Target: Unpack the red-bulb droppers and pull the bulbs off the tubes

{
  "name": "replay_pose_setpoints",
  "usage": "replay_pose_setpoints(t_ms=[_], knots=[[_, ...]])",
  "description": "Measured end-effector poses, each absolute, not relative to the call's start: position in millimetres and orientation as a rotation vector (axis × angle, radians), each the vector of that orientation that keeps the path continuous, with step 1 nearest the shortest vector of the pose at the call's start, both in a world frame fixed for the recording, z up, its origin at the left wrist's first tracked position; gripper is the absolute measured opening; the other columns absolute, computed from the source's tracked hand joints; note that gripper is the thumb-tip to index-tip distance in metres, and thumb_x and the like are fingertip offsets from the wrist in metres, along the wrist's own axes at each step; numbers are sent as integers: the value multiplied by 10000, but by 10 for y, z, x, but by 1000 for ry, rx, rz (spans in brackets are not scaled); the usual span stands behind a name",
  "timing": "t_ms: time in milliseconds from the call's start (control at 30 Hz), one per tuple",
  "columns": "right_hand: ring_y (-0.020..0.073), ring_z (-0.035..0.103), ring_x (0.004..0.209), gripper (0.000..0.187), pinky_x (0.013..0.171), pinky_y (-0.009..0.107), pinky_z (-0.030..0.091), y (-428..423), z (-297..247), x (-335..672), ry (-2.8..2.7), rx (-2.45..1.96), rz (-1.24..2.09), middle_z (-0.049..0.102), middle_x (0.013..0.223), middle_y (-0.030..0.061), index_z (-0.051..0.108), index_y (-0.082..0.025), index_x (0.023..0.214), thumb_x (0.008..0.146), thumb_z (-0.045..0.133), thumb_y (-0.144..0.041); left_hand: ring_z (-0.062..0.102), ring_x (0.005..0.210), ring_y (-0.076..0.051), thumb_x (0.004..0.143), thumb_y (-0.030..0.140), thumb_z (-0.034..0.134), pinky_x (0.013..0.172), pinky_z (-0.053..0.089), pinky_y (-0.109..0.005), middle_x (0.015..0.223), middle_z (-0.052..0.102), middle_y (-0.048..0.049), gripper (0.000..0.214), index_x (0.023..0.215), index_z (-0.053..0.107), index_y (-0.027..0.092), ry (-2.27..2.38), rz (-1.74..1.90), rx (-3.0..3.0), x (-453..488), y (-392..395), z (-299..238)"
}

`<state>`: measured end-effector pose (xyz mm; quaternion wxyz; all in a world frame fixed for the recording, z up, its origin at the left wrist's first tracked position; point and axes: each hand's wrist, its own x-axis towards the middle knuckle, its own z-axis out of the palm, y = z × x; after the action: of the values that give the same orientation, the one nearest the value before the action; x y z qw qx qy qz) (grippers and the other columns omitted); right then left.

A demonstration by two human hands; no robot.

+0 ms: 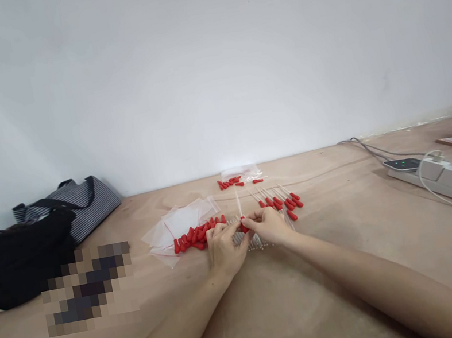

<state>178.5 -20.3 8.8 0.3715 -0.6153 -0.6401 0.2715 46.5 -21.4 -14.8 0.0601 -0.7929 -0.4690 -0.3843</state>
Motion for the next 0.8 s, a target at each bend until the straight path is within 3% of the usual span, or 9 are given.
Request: replay_pose_setpoints(t_ms=[67,167,267,333,400,567,700,800], knots=[[128,573,643,283,749,306,330,-260,96,1811,-1696,-1583,595,660,649,-24,661,-227,661,772,469,-402,524,673,-167,797,319,508,654,320,-323,621,620,-12,194,878,655,222,-1414,-1137,-2400,438,-233,-150],[156,552,743,276,760,321,277,-318,36,1963,-1795,-1576,149,651,713,-2,634,-212,690,803,460,-393,526,681,-165,807,268,488,674,309,-332,623,628,-7,203,934,642,230,-1382,-1111,-2408,375,-251,-144],[177,517,855,200,778,321,238,-347,-102,2158,-1907,-1409,-377,640,857,40,623,-201,834,819,479,-339,531,727,-174,794,249,509,695,294,-348,698,667,-10,195,940,638,237,-1282,-1068,-2464,323,-247,-139],[166,504,912,187,821,325,196,-352,-195,2251,-2031,-1242,-553,631,957,32,601,-233,956,841,466,-293,529,750,-173,788,231,521,708,286,-354,772,686,-6,188,936,635,245,-1201,-1045,-2530,310,-242,-138],[151,494,956,199,855,328,155,-349,-258,2292,-2143,-1121,-624,639,960,2,580,-272,1002,864,439,-253,524,756,-170,785,203,526,706,280,-353,810,692,5,194,939,631,257,-1141,-1030,-2582,312,-244,-136],[129,514,931,214,895,341,98,-338,-309,2259,-2178,-1050,-672,654,710,-43,598,-273,938,876,412,-187,521,764,-174,795,237,533,705,274,-356,836,693,4,175,940,629,257,-1087,-1010,-2567,340,-269,-134],[122,519,942,267,904,334,77,-358,-332,2248,-2180,-1061,-673,655,724,-45,591,-288,977,864,397,-143,540,793,-174,799,318,542,743,272,-364,836,693,-4,178,937,631,249,-995,-1000,-2489,360,-258,-136],[125,518,951,280,904,330,85,-379,-330,2260,-2219,-1009,-662,645,699,-46,589,-289,968,844,405,-120,545,745,-158,833,255,491,745,266,-368,757,694,11,157,877,642,266,-927,-941,-2454,349,-237,-112]])
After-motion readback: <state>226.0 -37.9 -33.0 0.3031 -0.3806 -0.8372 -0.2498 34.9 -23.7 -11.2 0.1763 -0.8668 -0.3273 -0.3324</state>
